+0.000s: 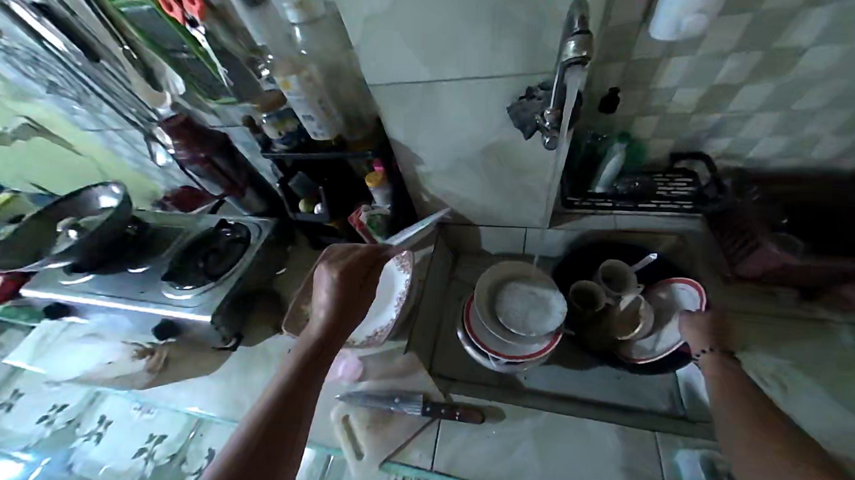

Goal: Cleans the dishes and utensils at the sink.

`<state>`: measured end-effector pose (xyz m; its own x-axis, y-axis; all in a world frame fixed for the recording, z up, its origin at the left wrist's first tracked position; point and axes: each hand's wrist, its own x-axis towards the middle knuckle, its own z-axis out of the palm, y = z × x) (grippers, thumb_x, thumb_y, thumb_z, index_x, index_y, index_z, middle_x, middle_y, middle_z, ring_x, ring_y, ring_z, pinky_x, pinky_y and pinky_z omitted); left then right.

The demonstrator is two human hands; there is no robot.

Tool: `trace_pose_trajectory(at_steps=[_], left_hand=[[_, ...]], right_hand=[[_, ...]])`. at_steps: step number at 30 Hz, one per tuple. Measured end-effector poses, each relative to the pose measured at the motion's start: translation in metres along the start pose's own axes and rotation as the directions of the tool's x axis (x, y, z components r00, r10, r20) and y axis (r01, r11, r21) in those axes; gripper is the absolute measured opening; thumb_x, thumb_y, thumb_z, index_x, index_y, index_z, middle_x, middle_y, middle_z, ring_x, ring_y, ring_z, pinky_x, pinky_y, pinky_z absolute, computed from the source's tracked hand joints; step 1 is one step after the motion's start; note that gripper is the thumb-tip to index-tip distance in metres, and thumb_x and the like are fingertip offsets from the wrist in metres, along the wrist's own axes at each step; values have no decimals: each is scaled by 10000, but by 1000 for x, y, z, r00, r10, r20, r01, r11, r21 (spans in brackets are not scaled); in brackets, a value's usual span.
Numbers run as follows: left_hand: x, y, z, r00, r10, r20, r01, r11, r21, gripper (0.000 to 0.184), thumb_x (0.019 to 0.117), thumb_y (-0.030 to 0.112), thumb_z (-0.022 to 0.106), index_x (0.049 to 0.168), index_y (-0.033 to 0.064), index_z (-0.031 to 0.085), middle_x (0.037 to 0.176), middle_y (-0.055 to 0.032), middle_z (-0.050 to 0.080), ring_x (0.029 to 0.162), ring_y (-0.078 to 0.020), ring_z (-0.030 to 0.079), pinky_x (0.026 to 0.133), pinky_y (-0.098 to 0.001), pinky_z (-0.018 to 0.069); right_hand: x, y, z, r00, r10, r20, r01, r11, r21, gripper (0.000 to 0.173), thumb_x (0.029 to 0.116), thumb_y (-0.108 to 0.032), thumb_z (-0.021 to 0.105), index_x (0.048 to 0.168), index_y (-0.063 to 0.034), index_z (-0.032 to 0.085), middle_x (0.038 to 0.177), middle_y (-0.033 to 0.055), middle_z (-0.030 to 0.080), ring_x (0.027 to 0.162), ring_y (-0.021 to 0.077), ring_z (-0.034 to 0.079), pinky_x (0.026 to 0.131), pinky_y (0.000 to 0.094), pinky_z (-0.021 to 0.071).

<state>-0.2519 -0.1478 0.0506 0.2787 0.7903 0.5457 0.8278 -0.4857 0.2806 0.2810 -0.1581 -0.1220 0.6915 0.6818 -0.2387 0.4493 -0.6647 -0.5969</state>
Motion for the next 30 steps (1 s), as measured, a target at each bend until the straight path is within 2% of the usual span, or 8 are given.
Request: trace_pose_trajectory(at_steps=[3, 10, 15, 18, 21, 24, 26, 30], left_hand=[[-47, -38, 20, 999, -40, -21, 43, 992, 120, 222, 1019, 99, 588, 1144, 56, 767, 1018, -165, 756, 940, -343, 738, 835, -545, 588], [-113, -82, 60, 997, -71, 5, 68, 972, 225, 289, 1011, 20, 535, 1176, 61, 768, 1201, -132, 745, 1119, -343, 718, 958, -523, 566], [-117, -73, 70, 962, -160, 221, 113, 971, 209, 337, 1053, 182, 538, 1331, 57, 684, 1357, -139, 669, 1272, -369, 627, 1034, -579, 502], [-114, -74, 74, 946, -162, 281, 101, 971, 219, 373, 1065, 252, 522, 1351, 65, 670, 1383, -132, 653, 1301, -369, 604, 1060, -578, 483], [-90, -51, 71, 920, -218, 326, 177, 973, 149, 432, 1062, 311, 523, 1387, 49, 635, 1457, -169, 586, 1372, -388, 532, 1123, -580, 421], [-45, 8, 82, 928, -109, 356, 135, 990, -48, 463, 1052, 312, 541, 1414, 31, 604, 1502, -181, 537, 1425, -356, 475, 1179, -529, 377], [-10, 48, 100, 858, 10, 514, 57, 992, -114, 526, 1064, 376, 509, 1480, 57, 541, 1599, -148, 426, 1516, -321, 338, 1245, -528, 253], [45, 82, 154, 718, -81, 691, 44, 997, 70, 802, 1035, 632, 402, 1600, 66, 336, 1719, -110, 146, 1592, -326, 40, 1243, -644, 8]], right_hand=[[-10, -17, -19, 996, -88, 15, 89, 992, -89, 663, 1015, -138, 553, 1565, 85, 257, 1481, 355, 459, 1343, 489, 504, 1095, 617, 409], [-23, -54, -84, 982, -155, -106, 127, 965, -231, 565, 1012, -135, 549, 1508, 48, 349, 1311, 401, 558, 1234, 555, 558, 1005, 692, 427], [-38, -65, -112, 971, -172, -167, 183, 982, 51, 585, 1018, -156, 535, 1555, -57, 322, 1321, 358, 565, 1186, 551, 572, 926, 729, 443], [-46, -68, -92, 979, -183, -91, 204, 876, 437, 676, 934, -88, 582, 1567, -143, 350, 1397, 231, 555, 1183, 394, 595, 896, 624, 513], [-57, -79, -50, 988, -135, 72, 45, 703, 709, 645, 936, -87, 579, 1543, -195, 391, 1338, 173, 586, 1096, 316, 627, 818, 536, 559], [-80, -97, -9, 966, -73, 247, -154, 605, 781, 558, 971, -135, 569, 1506, -194, 419, 1257, 174, 613, 1016, 294, 652, 769, 475, 573], [-92, -105, 16, 941, -66, 332, -242, 555, 796, 496, 1026, -222, 551, 1506, -189, 429, 1269, 187, 622, 1025, 309, 666, 781, 481, 585], [-111, -111, 48, 915, -135, 381, -252, 545, 800, 499, 1097, -436, 431, 1502, -144, 431, 1302, 186, 613, 1064, 299, 664, 805, 480, 590]])
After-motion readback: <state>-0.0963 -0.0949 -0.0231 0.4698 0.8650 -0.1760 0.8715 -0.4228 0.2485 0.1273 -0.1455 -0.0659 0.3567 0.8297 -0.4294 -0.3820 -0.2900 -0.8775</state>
